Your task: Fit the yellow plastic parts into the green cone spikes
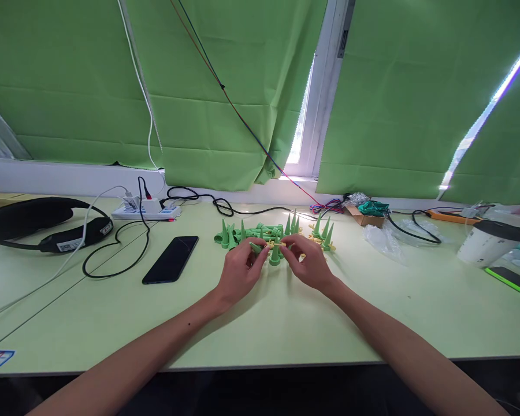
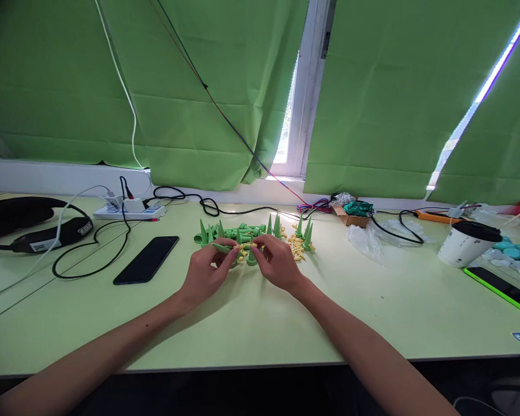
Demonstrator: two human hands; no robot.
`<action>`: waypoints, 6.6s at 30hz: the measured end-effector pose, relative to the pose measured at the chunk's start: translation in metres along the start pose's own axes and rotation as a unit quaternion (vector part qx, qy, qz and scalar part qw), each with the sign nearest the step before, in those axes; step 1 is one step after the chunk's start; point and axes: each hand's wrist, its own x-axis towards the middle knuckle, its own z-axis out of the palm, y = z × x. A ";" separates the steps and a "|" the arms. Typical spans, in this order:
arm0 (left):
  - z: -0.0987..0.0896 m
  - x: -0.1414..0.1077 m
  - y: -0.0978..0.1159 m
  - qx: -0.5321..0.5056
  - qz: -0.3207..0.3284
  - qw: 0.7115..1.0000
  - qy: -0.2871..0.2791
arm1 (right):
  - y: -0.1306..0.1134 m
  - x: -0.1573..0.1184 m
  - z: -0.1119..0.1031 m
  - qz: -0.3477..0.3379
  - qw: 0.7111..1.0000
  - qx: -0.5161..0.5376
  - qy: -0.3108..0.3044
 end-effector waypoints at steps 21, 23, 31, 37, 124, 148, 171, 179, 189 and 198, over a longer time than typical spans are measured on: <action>0.000 -0.001 -0.002 -0.015 -0.004 1.000 -0.021 | -0.002 0.001 -0.002 -0.016 1.000 0.000 -0.010; 0.000 -0.001 -0.003 -0.015 -0.002 1.000 -0.019 | -0.002 0.001 -0.002 -0.017 1.000 0.000 -0.012; 0.000 0.000 -0.002 -0.010 0.005 1.000 -0.025 | -0.002 0.000 -0.001 -0.022 0.999 0.014 -0.028; 0.000 0.000 -0.001 -0.010 0.004 1.000 -0.030 | -0.002 0.000 -0.001 -0.023 0.999 0.020 -0.035; 0.000 -0.001 -0.005 0.005 0.015 0.991 -0.136 | 0.012 -0.002 0.005 0.014 0.991 -0.019 -0.135; 0.001 -0.001 -0.009 0.015 0.034 0.994 -0.098 | 0.004 0.000 0.000 0.012 0.990 0.031 -0.135; 0.000 -0.002 -0.006 0.006 0.040 0.994 -0.106 | 0.009 -0.001 0.004 0.034 0.988 0.018 -0.148; 0.001 -0.002 -0.006 -0.004 0.044 0.993 -0.106 | 0.013 -0.002 0.006 0.038 0.989 -0.007 -0.140; 0.001 -0.002 -0.005 -0.018 0.047 0.992 -0.116 | 0.010 -0.001 0.005 0.065 0.986 0.000 -0.151; 0.001 -0.001 -0.005 0.000 0.049 0.994 -0.093 | 0.003 0.000 0.001 0.071 0.989 0.003 -0.133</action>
